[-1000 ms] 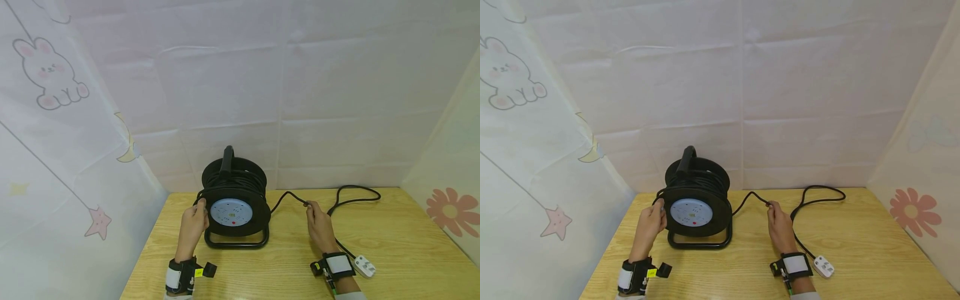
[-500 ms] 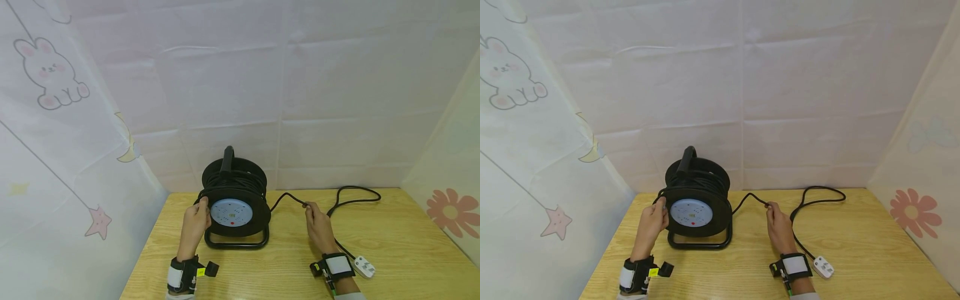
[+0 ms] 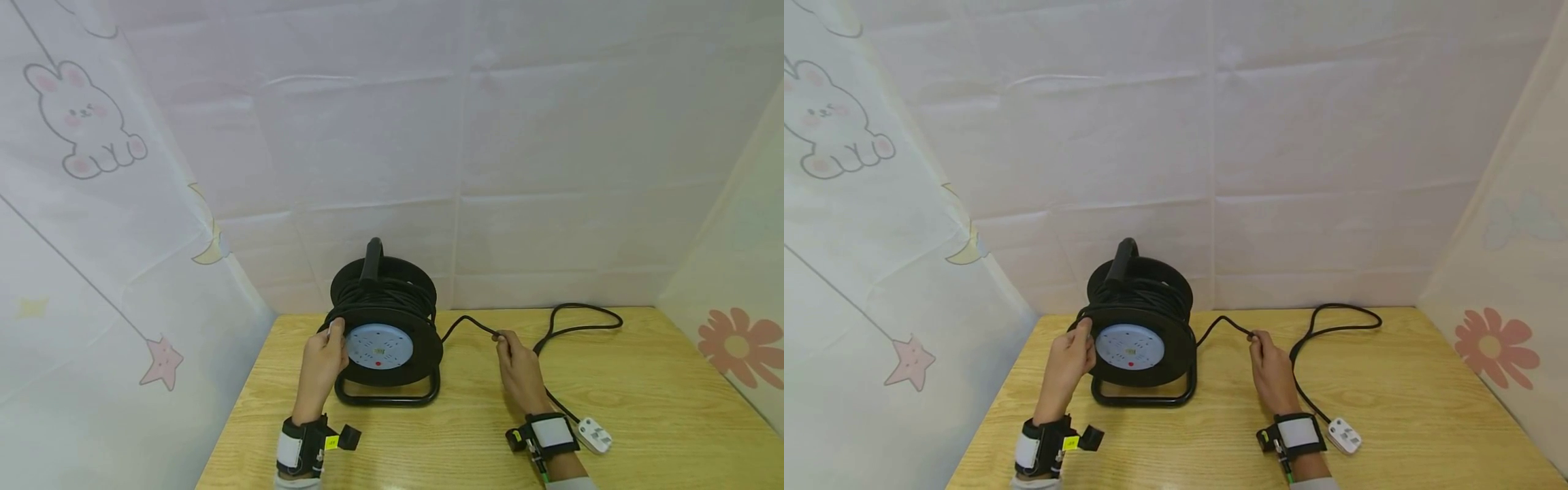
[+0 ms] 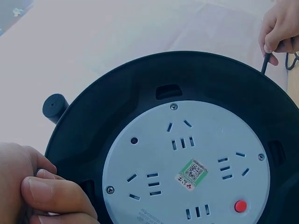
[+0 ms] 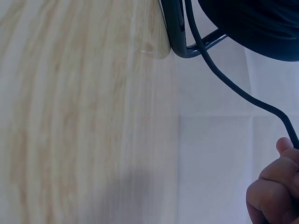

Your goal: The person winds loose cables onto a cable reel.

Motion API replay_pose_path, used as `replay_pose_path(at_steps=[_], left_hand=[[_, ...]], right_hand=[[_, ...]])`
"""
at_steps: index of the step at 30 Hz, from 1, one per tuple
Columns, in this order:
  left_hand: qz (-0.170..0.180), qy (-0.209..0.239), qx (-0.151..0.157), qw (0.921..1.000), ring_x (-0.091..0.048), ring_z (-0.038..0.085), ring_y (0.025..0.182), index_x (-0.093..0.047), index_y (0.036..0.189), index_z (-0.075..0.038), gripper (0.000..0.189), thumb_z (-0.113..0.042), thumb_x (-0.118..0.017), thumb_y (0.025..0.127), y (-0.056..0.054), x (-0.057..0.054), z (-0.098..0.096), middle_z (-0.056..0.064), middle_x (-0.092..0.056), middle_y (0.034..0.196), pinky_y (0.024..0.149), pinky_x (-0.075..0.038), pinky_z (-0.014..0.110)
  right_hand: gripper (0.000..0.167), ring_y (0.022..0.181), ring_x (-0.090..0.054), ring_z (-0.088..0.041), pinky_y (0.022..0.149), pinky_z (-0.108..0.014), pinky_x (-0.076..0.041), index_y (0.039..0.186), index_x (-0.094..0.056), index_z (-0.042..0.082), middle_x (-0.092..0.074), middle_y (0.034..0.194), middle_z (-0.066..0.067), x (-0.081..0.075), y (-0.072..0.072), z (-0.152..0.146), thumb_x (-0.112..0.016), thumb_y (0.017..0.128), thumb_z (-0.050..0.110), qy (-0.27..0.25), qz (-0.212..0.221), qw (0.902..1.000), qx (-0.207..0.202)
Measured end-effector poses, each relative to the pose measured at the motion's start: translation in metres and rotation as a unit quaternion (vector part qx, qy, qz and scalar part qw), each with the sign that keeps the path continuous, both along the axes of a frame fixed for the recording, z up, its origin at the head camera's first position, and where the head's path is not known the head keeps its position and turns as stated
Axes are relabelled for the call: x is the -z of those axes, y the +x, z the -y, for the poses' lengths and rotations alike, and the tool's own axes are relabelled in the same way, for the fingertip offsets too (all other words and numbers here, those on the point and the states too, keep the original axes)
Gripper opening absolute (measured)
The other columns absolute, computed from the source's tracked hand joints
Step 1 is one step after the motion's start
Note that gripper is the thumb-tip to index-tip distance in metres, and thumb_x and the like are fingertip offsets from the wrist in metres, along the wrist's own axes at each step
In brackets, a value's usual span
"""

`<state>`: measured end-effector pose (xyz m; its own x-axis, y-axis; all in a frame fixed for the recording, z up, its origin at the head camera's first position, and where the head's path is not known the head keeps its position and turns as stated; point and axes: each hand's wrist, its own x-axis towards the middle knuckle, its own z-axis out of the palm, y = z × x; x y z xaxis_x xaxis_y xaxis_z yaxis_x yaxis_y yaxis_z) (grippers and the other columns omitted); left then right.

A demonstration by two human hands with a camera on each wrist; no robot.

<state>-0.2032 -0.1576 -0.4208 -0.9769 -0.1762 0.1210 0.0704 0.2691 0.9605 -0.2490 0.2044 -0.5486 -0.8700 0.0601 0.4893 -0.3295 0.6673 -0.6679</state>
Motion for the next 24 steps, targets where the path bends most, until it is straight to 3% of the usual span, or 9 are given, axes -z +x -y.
replay_pose_path(at_steps=[5, 12, 20, 24], left_hand=[[-0.008, 0.000, 0.003, 1.0000, -0.035, 0.011, 0.048, -0.040, 0.060, -0.013, 0.062, -0.044, -0.049, 0.113, 0.000, -0.002, -0.003, -0.005, -0.036, 0.053, 0.053, -0.032, 0.024], [-0.009, 0.004, 0.012, 0.9999, -0.033, 0.012, 0.047, -0.041, 0.060, -0.012, 0.062, -0.044, -0.049, 0.113, 0.000, -0.007, -0.007, -0.005, -0.036, 0.052, 0.052, -0.031, 0.024], [-0.017, -0.048, -0.002, 0.9987, -0.038, 0.013, 0.048, -0.045, 0.061, -0.013, 0.061, -0.045, -0.049, 0.113, 0.000, -0.009, -0.010, -0.006, -0.040, 0.050, 0.053, -0.034, 0.027], [-0.020, -0.059, -0.008, 0.9980, -0.040, 0.014, 0.048, -0.045, 0.060, -0.013, 0.060, -0.044, -0.051, 0.112, 0.000, -0.011, -0.012, -0.005, -0.041, 0.050, 0.053, -0.033, 0.027]], right_hand=[[0.033, 0.057, -0.044, -0.003, 0.055, -0.025, -0.040, 0.123, -0.067, -0.002, -0.076, 0.100, -0.020, 0.001, -0.001, 0.000, -0.043, 0.116, 0.019, 0.009, -0.013, 0.9999, -0.001], [0.032, 0.062, -0.050, -0.005, 0.059, -0.026, -0.043, 0.123, -0.067, -0.002, -0.077, 0.108, -0.020, 0.000, -0.001, 0.002, -0.043, 0.116, 0.018, 0.012, -0.010, 0.9999, -0.002], [0.031, 0.089, -0.074, -0.029, 0.069, -0.035, -0.055, 0.124, -0.066, -0.003, -0.078, 0.111, -0.019, 0.002, -0.001, 0.003, -0.044, 0.116, 0.017, 0.023, -0.009, 0.9997, -0.004], [0.030, 0.088, -0.074, -0.027, 0.068, -0.033, -0.054, 0.122, -0.067, -0.001, -0.079, 0.109, -0.018, 0.002, -0.001, 0.004, -0.045, 0.115, 0.017, 0.021, -0.008, 0.9997, -0.005]])
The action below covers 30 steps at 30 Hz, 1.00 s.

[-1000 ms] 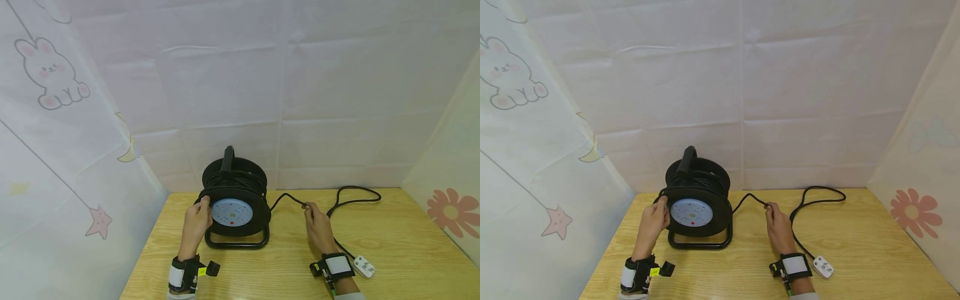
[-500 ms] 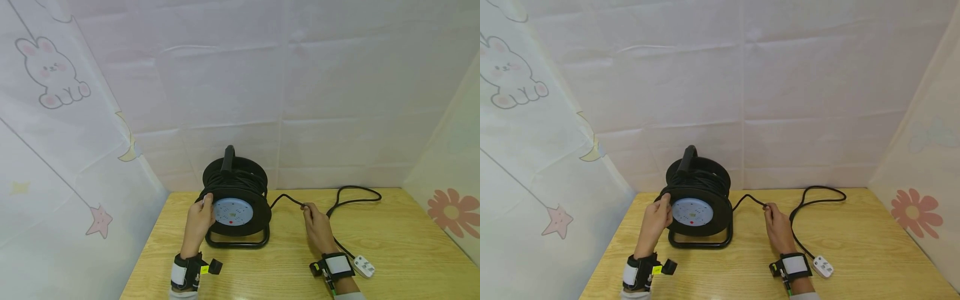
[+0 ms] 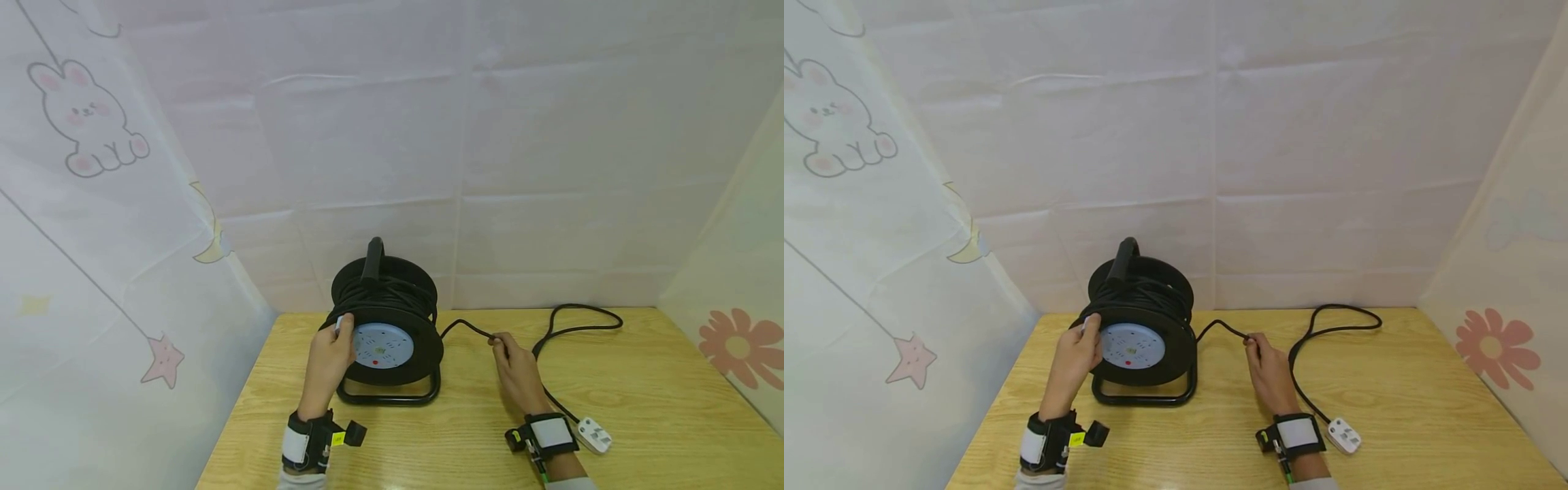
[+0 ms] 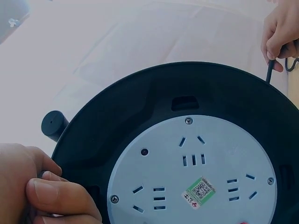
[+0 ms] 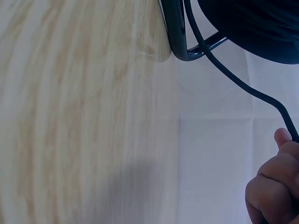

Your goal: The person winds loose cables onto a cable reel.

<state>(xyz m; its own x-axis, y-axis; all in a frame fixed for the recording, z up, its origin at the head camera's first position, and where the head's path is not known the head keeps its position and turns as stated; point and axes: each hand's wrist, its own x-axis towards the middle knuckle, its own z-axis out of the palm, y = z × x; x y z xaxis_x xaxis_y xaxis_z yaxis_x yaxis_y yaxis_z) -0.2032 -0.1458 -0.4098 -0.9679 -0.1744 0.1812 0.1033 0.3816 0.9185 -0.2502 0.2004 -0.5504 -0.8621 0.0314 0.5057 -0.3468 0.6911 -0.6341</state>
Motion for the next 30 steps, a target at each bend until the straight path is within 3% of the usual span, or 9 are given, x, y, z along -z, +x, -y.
replay_pose_path(at_steps=[5, 12, 17, 22, 26, 30], left_hand=[[0.005, 0.004, 0.002, 1.0000, -0.041, 0.014, 0.049, -0.046, 0.060, -0.013, 0.059, -0.042, -0.051, 0.112, 0.000, -0.002, -0.003, -0.004, -0.043, 0.051, 0.053, -0.033, 0.027], [0.002, -0.009, 0.002, 1.0000, -0.040, 0.016, 0.048, -0.048, 0.060, -0.014, 0.059, -0.042, -0.050, 0.112, -0.001, -0.002, -0.006, -0.004, -0.044, 0.050, 0.053, -0.033, 0.028], [-0.001, -0.034, -0.007, 0.9994, -0.043, 0.015, 0.048, -0.048, 0.062, -0.014, 0.057, -0.042, -0.051, 0.112, 0.000, -0.005, -0.010, -0.004, -0.046, 0.051, 0.053, -0.034, 0.028], [-0.002, -0.057, -0.015, 0.9982, -0.047, 0.016, 0.048, -0.049, 0.062, -0.014, 0.055, -0.039, -0.052, 0.111, 0.001, -0.010, -0.014, -0.003, -0.049, 0.051, 0.052, -0.034, 0.028], [0.002, -0.066, -0.018, 0.9976, -0.049, 0.016, 0.049, -0.050, 0.062, -0.015, 0.055, -0.040, -0.051, 0.111, 0.002, -0.012, -0.017, -0.003, -0.050, 0.051, 0.052, -0.035, 0.029], [-0.004, -0.069, -0.015, 0.9975, -0.048, 0.015, 0.048, -0.049, 0.062, -0.015, 0.056, -0.041, -0.050, 0.111, 0.003, -0.012, -0.020, -0.004, -0.049, 0.051, 0.051, -0.036, 0.029]], right_hand=[[0.029, 0.083, -0.069, -0.021, 0.067, -0.031, -0.053, 0.120, -0.068, -0.001, -0.078, 0.107, -0.017, -0.002, 0.000, 0.002, -0.046, 0.115, 0.017, -0.003, 0.003, 1.0000, -0.001], [0.031, 0.095, -0.076, -0.032, 0.073, -0.039, -0.057, 0.123, -0.067, -0.001, -0.079, 0.110, -0.017, -0.002, 0.001, 0.005, -0.044, 0.116, 0.017, -0.003, 0.015, 0.9999, -0.006], [0.033, 0.099, -0.077, -0.032, 0.075, -0.041, -0.058, 0.125, -0.067, 0.001, -0.079, 0.114, -0.017, -0.001, 0.002, 0.005, -0.042, 0.116, 0.021, -0.005, 0.040, 0.9991, -0.010], [0.032, 0.078, -0.068, -0.017, 0.066, -0.028, -0.050, 0.125, -0.067, 0.001, -0.079, 0.114, -0.018, -0.002, 0.003, 0.006, -0.043, 0.116, 0.020, -0.008, 0.045, 0.9987, -0.021], [0.032, 0.059, -0.047, -0.003, 0.057, -0.025, -0.041, 0.124, -0.068, 0.000, -0.078, 0.113, -0.020, -0.003, 0.004, 0.006, -0.044, 0.116, 0.020, -0.013, 0.043, 0.9985, -0.031], [0.032, 0.055, -0.040, -0.001, 0.055, -0.025, -0.039, 0.125, -0.068, 0.000, -0.078, 0.112, -0.020, -0.003, 0.004, 0.006, -0.044, 0.116, 0.020, -0.015, 0.043, 0.9984, -0.035]])
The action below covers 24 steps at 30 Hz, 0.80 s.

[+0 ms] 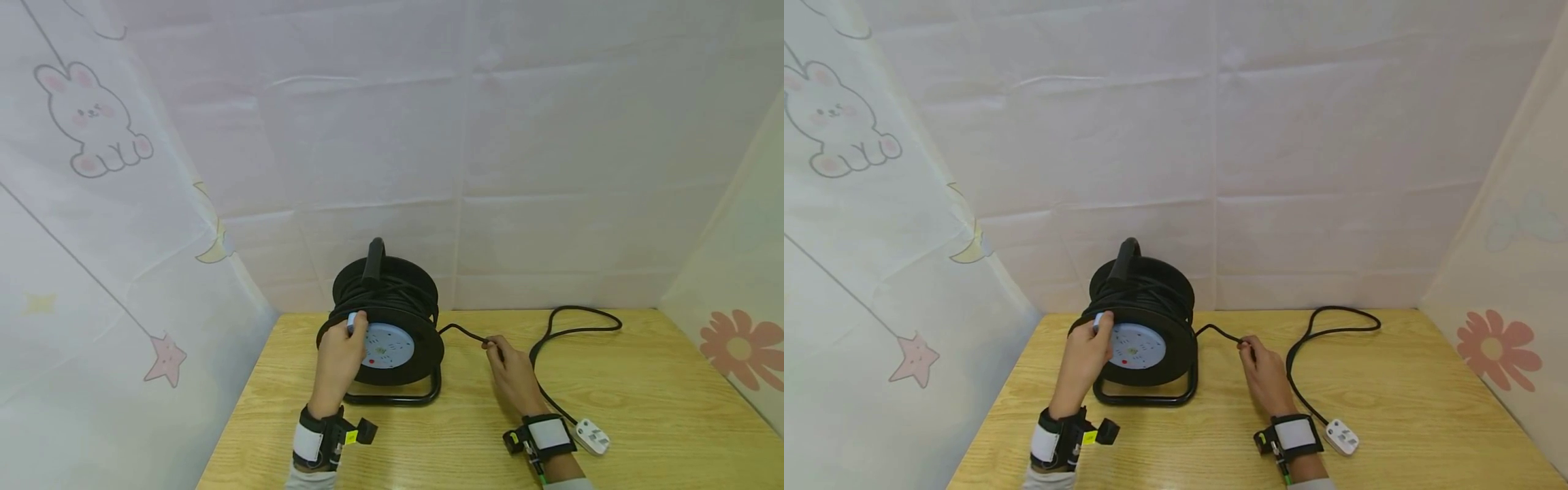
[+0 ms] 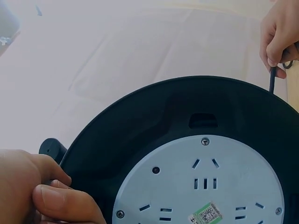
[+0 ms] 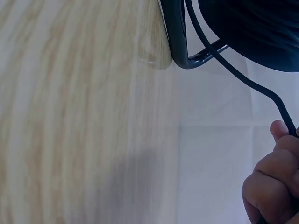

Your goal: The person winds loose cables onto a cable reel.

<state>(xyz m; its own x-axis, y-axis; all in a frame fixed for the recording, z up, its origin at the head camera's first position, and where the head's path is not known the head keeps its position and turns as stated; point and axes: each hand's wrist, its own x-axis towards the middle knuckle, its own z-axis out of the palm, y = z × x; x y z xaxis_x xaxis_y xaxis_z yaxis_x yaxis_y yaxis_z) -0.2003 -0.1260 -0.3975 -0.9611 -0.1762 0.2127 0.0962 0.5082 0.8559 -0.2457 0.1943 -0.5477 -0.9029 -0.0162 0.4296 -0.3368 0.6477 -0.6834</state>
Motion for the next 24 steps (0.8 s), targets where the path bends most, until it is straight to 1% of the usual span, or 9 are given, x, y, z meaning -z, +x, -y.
replay_pose_path(at_steps=[3, 6, 9, 13, 16, 20, 22, 24], left_hand=[[-0.010, -0.002, 0.004, 0.9999, -0.046, 0.014, 0.046, -0.048, 0.061, -0.015, 0.056, -0.040, -0.050, 0.112, 0.001, 0.001, -0.002, -0.004, -0.047, 0.050, 0.050, -0.035, 0.028], [-0.016, -0.008, 0.002, 0.9998, -0.047, 0.014, 0.045, -0.049, 0.062, -0.015, 0.056, -0.039, -0.050, 0.112, 0.001, 0.000, -0.005, -0.005, -0.047, 0.049, 0.050, -0.036, 0.028], [-0.021, -0.019, -0.001, 0.9996, -0.047, 0.015, 0.046, -0.050, 0.062, -0.015, 0.055, -0.040, -0.050, 0.111, 0.001, -0.001, -0.006, -0.005, -0.047, 0.049, 0.050, -0.036, 0.029], [-0.030, -0.039, -0.004, 0.9988, -0.047, 0.016, 0.046, -0.051, 0.061, -0.014, 0.056, -0.038, -0.051, 0.111, 0.001, -0.002, -0.008, -0.005, -0.047, 0.050, 0.050, -0.037, 0.031], [-0.033, -0.051, -0.005, 0.9981, -0.047, 0.016, 0.046, -0.051, 0.062, -0.014, 0.055, -0.038, -0.050, 0.112, 0.001, -0.003, -0.009, -0.005, -0.047, 0.050, 0.049, -0.037, 0.031], [-0.031, -0.056, -0.005, 0.9980, -0.048, 0.016, 0.046, -0.051, 0.064, -0.014, 0.054, -0.039, -0.050, 0.111, 0.002, -0.005, -0.012, -0.004, -0.048, 0.050, 0.048, -0.038, 0.032], [-0.030, -0.062, -0.007, 0.9976, -0.049, 0.016, 0.047, -0.050, 0.064, -0.014, 0.052, -0.038, -0.050, 0.111, 0.002, -0.006, -0.014, -0.003, -0.049, 0.051, 0.049, -0.037, 0.032], [-0.030, -0.069, -0.010, 0.9972, -0.048, 0.015, 0.049, -0.048, 0.065, -0.015, 0.051, -0.037, -0.051, 0.110, 0.003, -0.007, -0.015, -0.003, -0.047, 0.054, 0.049, -0.036, 0.031]], right_hand=[[0.031, 0.061, -0.049, -0.002, 0.061, -0.025, -0.045, 0.123, -0.069, 0.001, -0.079, 0.110, -0.019, 0.000, 0.001, 0.001, -0.045, 0.115, 0.020, 0.006, -0.001, 1.0000, 0.005], [0.030, 0.063, -0.052, -0.004, 0.062, -0.025, -0.046, 0.122, -0.070, 0.002, -0.079, 0.109, -0.019, -0.001, 0.001, 0.001, -0.047, 0.115, 0.019, 0.008, -0.003, 0.9999, 0.006], [0.027, 0.060, -0.049, -0.003, 0.060, -0.024, -0.043, 0.120, -0.071, 0.002, -0.079, 0.108, -0.019, -0.001, 0.001, 0.002, -0.049, 0.114, 0.017, 0.007, -0.009, 0.9999, 0.001], [0.025, 0.054, -0.039, -0.001, 0.054, -0.024, -0.037, 0.118, -0.071, 0.004, -0.079, 0.107, -0.020, -0.001, 0.001, 0.002, -0.050, 0.113, 0.016, 0.002, -0.015, 0.9999, -0.008], [0.025, 0.052, -0.035, 0.000, 0.054, -0.024, -0.036, 0.118, -0.071, 0.004, -0.079, 0.107, -0.020, -0.001, 0.000, 0.002, -0.050, 0.114, 0.016, 0.002, -0.015, 0.9998, -0.013], [0.025, 0.052, -0.035, -0.001, 0.056, -0.024, -0.037, 0.118, -0.072, 0.003, -0.079, 0.105, -0.019, 0.001, 0.000, 0.002, -0.051, 0.113, 0.016, 0.008, -0.017, 0.9997, -0.016], [0.024, 0.054, -0.038, -0.001, 0.055, -0.024, -0.038, 0.118, -0.072, 0.004, -0.079, 0.105, -0.018, 0.001, 0.000, 0.002, -0.052, 0.113, 0.015, 0.009, -0.016, 0.9997, -0.016], [0.023, 0.057, -0.043, 0.000, 0.056, -0.024, -0.040, 0.117, -0.072, 0.005, -0.080, 0.105, -0.017, 0.001, -0.001, 0.003, -0.053, 0.113, 0.015, 0.010, -0.015, 0.9997, -0.017]])
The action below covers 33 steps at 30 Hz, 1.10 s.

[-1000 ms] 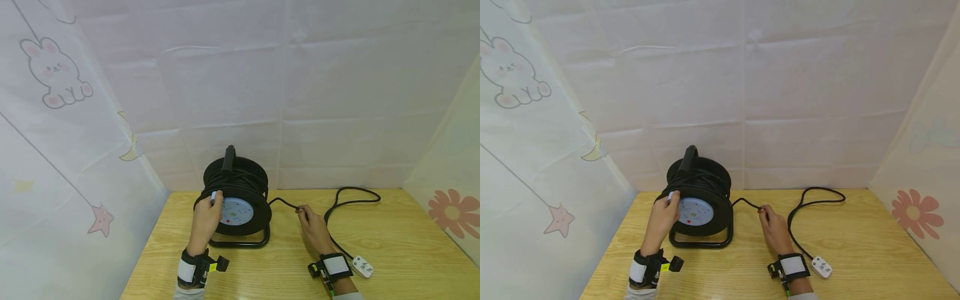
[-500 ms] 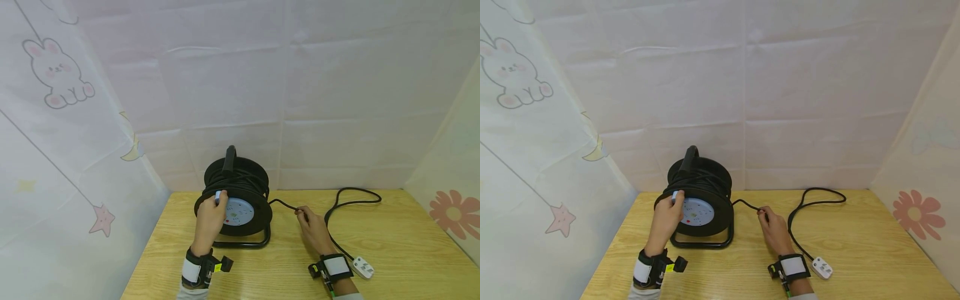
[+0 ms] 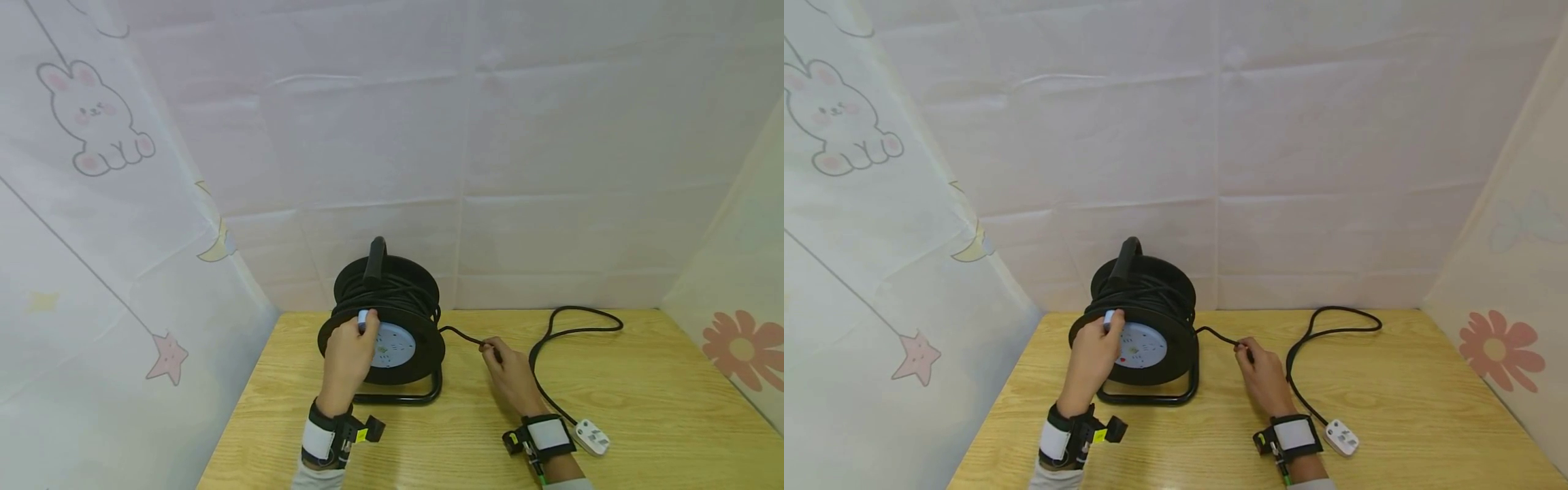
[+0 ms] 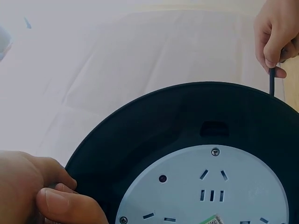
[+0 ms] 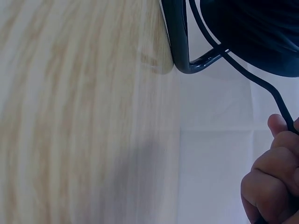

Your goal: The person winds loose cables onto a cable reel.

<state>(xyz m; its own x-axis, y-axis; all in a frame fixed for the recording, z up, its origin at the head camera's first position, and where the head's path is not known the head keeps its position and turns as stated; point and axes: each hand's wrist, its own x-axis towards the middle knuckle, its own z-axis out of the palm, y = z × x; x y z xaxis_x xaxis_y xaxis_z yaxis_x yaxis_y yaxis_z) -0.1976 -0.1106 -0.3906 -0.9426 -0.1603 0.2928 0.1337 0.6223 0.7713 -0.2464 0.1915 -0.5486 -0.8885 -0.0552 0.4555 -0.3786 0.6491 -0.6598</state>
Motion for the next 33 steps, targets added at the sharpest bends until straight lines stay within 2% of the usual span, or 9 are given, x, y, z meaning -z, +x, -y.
replay_pose_path(at_steps=[3, 8, 13, 16, 21, 28, 31, 32, 33], left_hand=[[-0.003, -0.009, -0.002, 1.0000, -0.043, 0.015, 0.049, -0.043, 0.065, -0.016, 0.050, -0.035, -0.051, 0.110, 0.000, 0.000, -0.002, -0.003, -0.042, 0.056, 0.049, -0.032, 0.029], [-0.017, -0.011, 0.003, 0.9998, -0.040, 0.014, 0.049, -0.040, 0.064, -0.017, 0.050, -0.036, -0.052, 0.109, -0.002, 0.003, -0.004, -0.005, -0.035, 0.057, 0.047, -0.029, 0.029], [-0.018, -0.023, 0.000, 0.9996, -0.042, 0.011, 0.047, -0.041, 0.065, -0.020, 0.054, -0.049, -0.050, 0.109, -0.016, 0.024, 0.000, -0.009, -0.036, 0.056, 0.045, -0.033, 0.032], [-0.020, -0.024, 0.002, 0.9995, -0.043, 0.012, 0.047, -0.042, 0.064, -0.019, 0.057, -0.053, -0.049, 0.109, -0.024, 0.036, 0.002, -0.008, -0.037, 0.056, 0.044, -0.032, 0.033], [-0.023, -0.025, 0.004, 0.9994, -0.045, 0.014, 0.046, -0.046, 0.064, -0.019, 0.057, -0.053, -0.050, 0.109, -0.030, 0.045, 0.000, -0.007, -0.039, 0.055, 0.044, -0.033, 0.032], [-0.007, -0.029, 0.012, 0.9995, -0.043, 0.014, 0.044, -0.048, 0.064, -0.019, 0.059, -0.055, -0.050, 0.109, -0.036, 0.050, -0.004, -0.006, -0.040, 0.055, 0.044, -0.033, 0.031], [-0.003, -0.031, 0.012, 0.9995, -0.042, 0.013, 0.045, -0.047, 0.063, -0.020, 0.059, -0.058, -0.049, 0.109, -0.038, 0.053, -0.006, -0.007, -0.039, 0.055, 0.044, -0.033, 0.031], [-0.001, -0.031, 0.014, 0.9994, -0.042, 0.014, 0.045, -0.047, 0.064, -0.019, 0.059, -0.056, -0.050, 0.109, -0.033, 0.046, -0.008, -0.006, -0.039, 0.056, 0.045, -0.033, 0.031], [-0.001, -0.033, 0.014, 0.9994, -0.042, 0.014, 0.045, -0.047, 0.064, -0.019, 0.059, -0.057, -0.050, 0.109, -0.034, 0.048, -0.008, -0.006, -0.040, 0.056, 0.045, -0.034, 0.032]], right_hand=[[0.022, 0.062, -0.050, 0.001, 0.058, -0.024, -0.043, 0.117, -0.072, 0.006, -0.080, 0.106, -0.016, 0.000, 0.000, 0.000, -0.053, 0.113, 0.016, -0.002, 0.002, 1.0000, -0.004], [0.020, 0.052, -0.039, 0.001, 0.052, -0.024, -0.038, 0.116, -0.072, 0.005, -0.080, 0.104, -0.018, 0.002, 0.000, 0.000, -0.055, 0.112, 0.015, -0.011, -0.002, 0.9997, -0.023], [0.018, 0.051, -0.038, 0.003, 0.050, -0.022, -0.037, 0.114, -0.072, 0.002, -0.079, 0.095, -0.016, 0.002, -0.001, 0.001, -0.058, 0.110, 0.013, -0.003, -0.017, 0.9995, -0.027], [0.019, 0.051, -0.038, 0.002, 0.050, -0.022, -0.036, 0.114, -0.073, 0.001, -0.077, 0.091, -0.015, 0.002, 0.000, 0.002, -0.059, 0.110, 0.014, 0.001, -0.007, 0.9996, -0.027], [0.021, 0.054, -0.042, -0.001, 0.052, -0.023, -0.038, 0.114, -0.073, 0.002, -0.075, 0.087, -0.012, 0.001, 0.000, 0.003, -0.059, 0.110, 0.017, 0.005, 0.017, 0.9996, -0.020], [0.020, 0.055, -0.044, -0.002, 0.053, -0.023, -0.038, 0.111, -0.075, 0.004, -0.070, 0.080, -0.003, 0.001, 0.000, 0.005, -0.060, 0.110, 0.018, 0.010, 0.026, 0.9995, -0.014], [0.019, 0.056, -0.045, -0.002, 0.055, -0.023, -0.039, 0.110, -0.075, 0.004, -0.071, 0.082, -0.003, 0.002, 0.001, 0.005, -0.061, 0.109, 0.017, 0.008, 0.028, 0.9994, -0.016], [0.019, 0.057, -0.046, -0.002, 0.056, -0.023, -0.041, 0.110, -0.075, 0.004, -0.072, 0.083, -0.003, 0.002, 0.001, 0.005, -0.061, 0.109, 0.017, 0.008, 0.027, 0.9994, -0.018], [0.019, 0.059, -0.048, -0.002, 0.057, -0.023, -0.042, 0.110, -0.075, 0.003, -0.074, 0.085, -0.004, 0.002, 0.001, 0.005, -0.062, 0.109, 0.017, 0.008, 0.028, 0.9994, -0.018]])
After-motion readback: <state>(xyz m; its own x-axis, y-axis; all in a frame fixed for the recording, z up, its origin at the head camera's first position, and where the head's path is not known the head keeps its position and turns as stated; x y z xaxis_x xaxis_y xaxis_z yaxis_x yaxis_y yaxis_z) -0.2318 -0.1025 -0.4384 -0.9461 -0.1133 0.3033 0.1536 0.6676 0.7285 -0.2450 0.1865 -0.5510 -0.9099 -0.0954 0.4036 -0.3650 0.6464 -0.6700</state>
